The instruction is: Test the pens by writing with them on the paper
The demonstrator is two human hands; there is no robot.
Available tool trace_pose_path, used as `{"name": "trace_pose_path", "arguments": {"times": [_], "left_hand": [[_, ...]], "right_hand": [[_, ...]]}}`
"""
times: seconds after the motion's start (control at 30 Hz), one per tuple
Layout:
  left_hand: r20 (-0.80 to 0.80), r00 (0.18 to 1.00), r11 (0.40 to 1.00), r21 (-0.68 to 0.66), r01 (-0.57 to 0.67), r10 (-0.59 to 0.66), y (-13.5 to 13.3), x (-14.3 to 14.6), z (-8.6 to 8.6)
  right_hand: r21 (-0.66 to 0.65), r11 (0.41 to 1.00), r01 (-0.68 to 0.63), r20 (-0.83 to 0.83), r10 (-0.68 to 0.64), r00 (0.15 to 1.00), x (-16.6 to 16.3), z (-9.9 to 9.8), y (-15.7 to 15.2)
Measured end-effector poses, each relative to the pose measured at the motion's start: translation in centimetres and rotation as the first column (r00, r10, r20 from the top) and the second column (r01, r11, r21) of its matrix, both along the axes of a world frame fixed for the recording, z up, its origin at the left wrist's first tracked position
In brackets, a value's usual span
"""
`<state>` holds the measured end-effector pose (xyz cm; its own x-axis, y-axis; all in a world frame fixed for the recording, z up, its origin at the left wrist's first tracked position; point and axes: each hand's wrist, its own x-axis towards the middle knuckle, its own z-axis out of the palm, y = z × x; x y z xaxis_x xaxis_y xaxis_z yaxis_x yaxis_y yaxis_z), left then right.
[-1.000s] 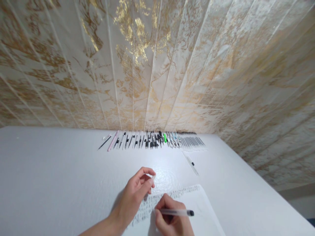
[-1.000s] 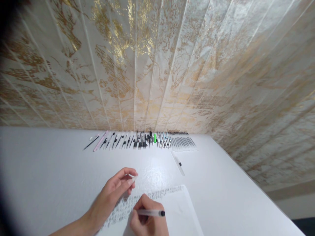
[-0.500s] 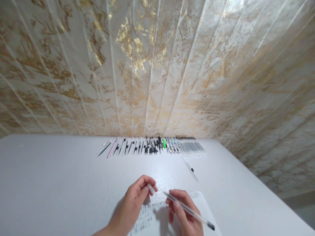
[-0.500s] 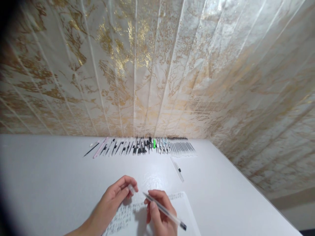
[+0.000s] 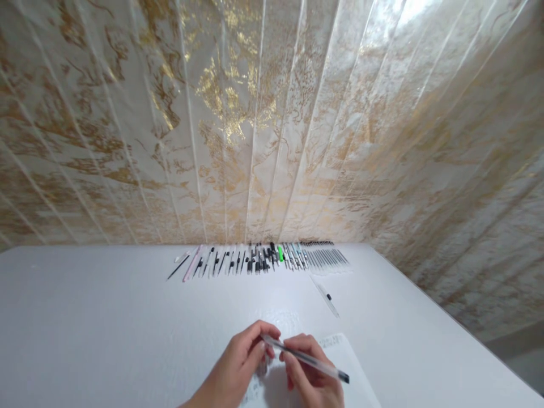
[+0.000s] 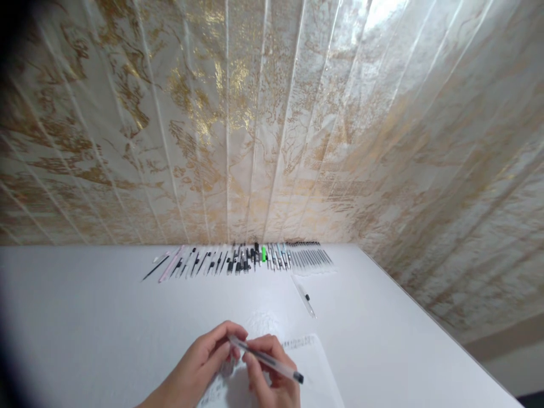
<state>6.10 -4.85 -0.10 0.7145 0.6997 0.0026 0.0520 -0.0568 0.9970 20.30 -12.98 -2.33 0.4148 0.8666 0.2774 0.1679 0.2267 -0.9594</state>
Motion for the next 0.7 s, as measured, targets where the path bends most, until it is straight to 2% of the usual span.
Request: {"name": "trace_pose_path", "arguments": {"times": [0.07,0.17,0.23,0.37,0.47,0.6,0.67,0.7], "left_hand": [[-0.044,0.999,0.989,0.141,0.033,-0.027,-0.2,0.2,0.0],[-0.073,0.996,0.943,0.323,0.076,-0.055,-0.4,0.5,-0.3],[-0.086,0.994,0.914,0.395,0.097,-0.069,-0.6,0.7,-0.4],[-0.149,0.981,0.851,0.493,0.181,-0.123,-1.0,1.0,-0.8],[-0.224,0.966,0.75,0.616,0.241,-0.127,-1.1,1.2,-2.1],[-0.307,0.951,0.578,0.771,0.268,-0.031,-0.1,1.5,-4.4],[-0.318,0.946,0.514,0.801,0.306,-0.067,0.6,1.9,-4.9],[-0.309,0.949,0.498,0.814,0.3,-0.067,0.9,2.2,-4.9]], "right_hand": [[0.036,0.999,0.017,0.144,-0.022,0.989,0.3,0.0,-0.2],[0.073,0.995,0.061,0.352,-0.083,0.932,0.7,-0.4,-0.5],[0.059,0.996,0.065,0.391,-0.083,0.917,1.0,-0.9,-0.7],[-0.068,0.998,-0.006,0.328,0.028,0.944,1.3,-1.1,-0.8],[-0.053,0.998,-0.043,0.306,0.057,0.95,1.8,1.1,-0.8],[0.048,0.998,0.033,0.32,-0.047,0.946,5.4,5.6,-0.8],[-0.034,0.997,0.071,0.442,-0.049,0.895,9.1,7.3,-0.2],[-0.099,0.988,0.116,0.541,-0.044,0.84,11.3,7.8,0.2]]}}
